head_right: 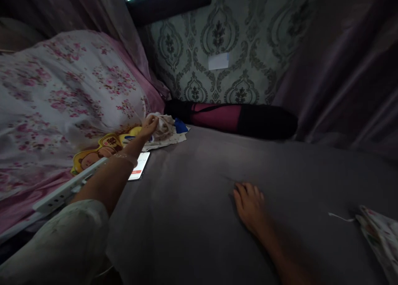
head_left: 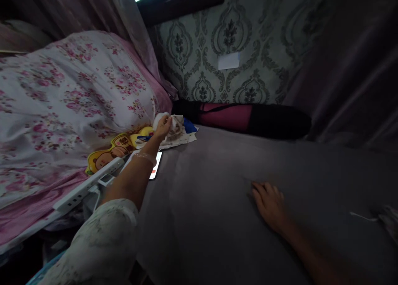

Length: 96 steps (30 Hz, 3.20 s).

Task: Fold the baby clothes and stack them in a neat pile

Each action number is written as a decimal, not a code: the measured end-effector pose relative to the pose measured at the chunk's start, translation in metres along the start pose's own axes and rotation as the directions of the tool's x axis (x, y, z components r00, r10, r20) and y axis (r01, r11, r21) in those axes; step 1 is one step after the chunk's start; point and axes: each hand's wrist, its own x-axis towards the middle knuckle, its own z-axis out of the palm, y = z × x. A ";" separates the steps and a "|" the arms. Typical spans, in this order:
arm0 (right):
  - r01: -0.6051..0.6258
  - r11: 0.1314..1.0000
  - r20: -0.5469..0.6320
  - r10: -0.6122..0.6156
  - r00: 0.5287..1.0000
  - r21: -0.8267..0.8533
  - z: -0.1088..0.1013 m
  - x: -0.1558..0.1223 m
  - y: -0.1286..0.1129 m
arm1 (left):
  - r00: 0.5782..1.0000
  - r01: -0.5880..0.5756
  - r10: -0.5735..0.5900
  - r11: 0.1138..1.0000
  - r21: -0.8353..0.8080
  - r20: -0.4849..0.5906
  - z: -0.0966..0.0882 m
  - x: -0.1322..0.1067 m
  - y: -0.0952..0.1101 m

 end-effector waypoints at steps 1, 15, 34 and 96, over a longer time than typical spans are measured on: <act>-0.005 1.000 0.008 0.005 1.000 0.002 0.000 0.000 0.000 | 1.000 -0.012 0.012 0.999 -0.048 -0.001 0.010 -0.004 0.005; -0.107 0.913 0.022 0.107 0.994 0.394 -0.012 0.005 0.000 | 0.734 0.157 0.125 0.926 -0.345 0.668 0.101 -0.127 0.116; -0.180 0.434 0.050 0.295 0.954 0.883 -0.163 0.019 0.003 | 0.508 -0.143 0.369 0.927 -0.346 0.779 0.109 -0.164 0.193; -0.206 0.655 0.000 0.301 0.954 0.727 -0.168 0.016 0.039 | 0.890 0.058 0.076 0.959 -0.277 0.450 0.058 -0.197 0.128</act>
